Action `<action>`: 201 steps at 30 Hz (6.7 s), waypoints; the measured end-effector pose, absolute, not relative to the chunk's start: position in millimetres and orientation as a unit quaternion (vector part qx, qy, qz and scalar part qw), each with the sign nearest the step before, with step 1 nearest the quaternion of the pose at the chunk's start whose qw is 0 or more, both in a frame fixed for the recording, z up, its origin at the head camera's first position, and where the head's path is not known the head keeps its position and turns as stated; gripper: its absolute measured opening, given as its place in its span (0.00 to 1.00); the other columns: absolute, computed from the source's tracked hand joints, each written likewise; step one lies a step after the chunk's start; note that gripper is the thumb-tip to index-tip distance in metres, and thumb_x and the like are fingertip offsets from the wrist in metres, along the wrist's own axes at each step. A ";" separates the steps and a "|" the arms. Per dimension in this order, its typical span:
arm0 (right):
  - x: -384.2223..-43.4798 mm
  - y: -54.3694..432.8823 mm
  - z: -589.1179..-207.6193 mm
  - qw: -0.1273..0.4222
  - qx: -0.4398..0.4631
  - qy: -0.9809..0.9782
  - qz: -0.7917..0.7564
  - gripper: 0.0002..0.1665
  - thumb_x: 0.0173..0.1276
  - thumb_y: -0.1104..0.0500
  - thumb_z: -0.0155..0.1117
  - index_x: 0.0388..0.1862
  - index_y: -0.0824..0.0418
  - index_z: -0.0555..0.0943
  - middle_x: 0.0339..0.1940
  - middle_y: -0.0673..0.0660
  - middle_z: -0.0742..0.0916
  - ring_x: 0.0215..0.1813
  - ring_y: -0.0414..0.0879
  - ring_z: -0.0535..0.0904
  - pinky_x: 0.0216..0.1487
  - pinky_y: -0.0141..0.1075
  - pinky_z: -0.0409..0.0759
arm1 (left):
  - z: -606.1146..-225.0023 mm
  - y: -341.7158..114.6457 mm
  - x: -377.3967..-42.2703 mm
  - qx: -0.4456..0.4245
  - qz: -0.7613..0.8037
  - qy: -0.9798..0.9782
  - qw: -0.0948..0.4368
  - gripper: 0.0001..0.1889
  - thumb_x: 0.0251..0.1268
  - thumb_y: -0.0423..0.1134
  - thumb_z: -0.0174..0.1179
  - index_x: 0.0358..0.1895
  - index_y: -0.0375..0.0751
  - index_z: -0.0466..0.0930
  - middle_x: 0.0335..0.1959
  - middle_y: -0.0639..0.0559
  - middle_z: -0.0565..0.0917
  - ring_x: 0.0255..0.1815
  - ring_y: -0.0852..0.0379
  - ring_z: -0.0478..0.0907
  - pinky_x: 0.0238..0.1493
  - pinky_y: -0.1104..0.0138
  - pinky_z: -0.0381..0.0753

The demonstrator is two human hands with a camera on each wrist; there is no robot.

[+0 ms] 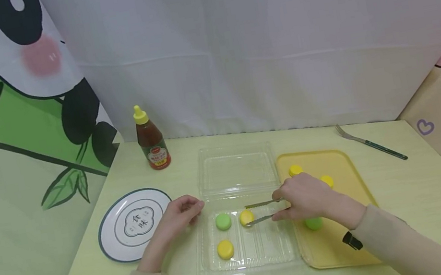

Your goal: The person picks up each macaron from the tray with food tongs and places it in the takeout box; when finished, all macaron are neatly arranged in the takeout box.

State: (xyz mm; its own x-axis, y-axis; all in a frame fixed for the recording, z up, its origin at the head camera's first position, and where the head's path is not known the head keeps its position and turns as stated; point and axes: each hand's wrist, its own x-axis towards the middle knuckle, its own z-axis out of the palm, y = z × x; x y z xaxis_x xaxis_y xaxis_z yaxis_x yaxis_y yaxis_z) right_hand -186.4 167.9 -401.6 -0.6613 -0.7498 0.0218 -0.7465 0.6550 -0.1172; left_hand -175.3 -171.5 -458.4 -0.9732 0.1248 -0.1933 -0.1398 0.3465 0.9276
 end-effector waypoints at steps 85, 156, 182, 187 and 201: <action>-145.3 298.1 -389.3 -0.034 -0.328 0.941 -0.071 0.19 0.59 0.34 0.71 0.33 0.46 0.82 0.16 0.34 0.68 0.19 0.28 0.59 0.21 0.28 0.59 | -462.0 -172.5 -176.8 -0.012 0.573 0.812 0.112 0.12 0.72 0.41 0.60 0.45 0.33 0.80 0.30 0.48 0.80 0.30 0.56 0.74 0.32 0.66 0.74; -137.1 304.2 -394.7 -0.007 -0.342 0.937 -0.071 0.16 0.59 0.38 0.74 0.31 0.47 0.84 0.18 0.33 0.70 0.19 0.28 0.58 0.20 0.27 0.57 | -459.2 -171.9 -173.1 -0.003 0.572 0.814 0.105 0.13 0.72 0.42 0.60 0.45 0.32 0.81 0.29 0.48 0.79 0.29 0.55 0.73 0.32 0.65 0.74; -146.7 301.4 -364.6 -0.015 -0.335 0.941 -0.046 0.14 0.60 0.37 0.72 0.30 0.42 0.80 0.15 0.35 0.65 0.19 0.29 0.56 0.21 0.28 0.56 | -460.4 -171.7 -174.2 0.000 0.571 0.814 0.107 0.13 0.72 0.41 0.60 0.44 0.31 0.80 0.29 0.47 0.79 0.30 0.55 0.73 0.33 0.65 0.74; -149.8 298.7 -361.5 -0.017 -0.344 0.938 -0.044 0.15 0.60 0.37 0.72 0.31 0.44 0.81 0.15 0.35 0.65 0.19 0.28 0.56 0.21 0.28 0.56 | -462.2 -172.1 -175.2 -0.002 0.568 0.815 0.111 0.14 0.72 0.42 0.60 0.44 0.32 0.80 0.29 0.47 0.79 0.30 0.55 0.73 0.33 0.65 0.74; -157.6 284.5 -349.7 -0.041 -0.378 0.924 -0.047 0.15 0.60 0.39 0.73 0.27 0.42 0.78 0.15 0.34 0.63 0.19 0.27 0.54 0.20 0.27 0.54 | -465.4 -173.1 -177.5 -0.012 0.567 0.815 0.117 0.13 0.72 0.42 0.60 0.44 0.33 0.81 0.31 0.47 0.80 0.31 0.54 0.74 0.35 0.65 0.74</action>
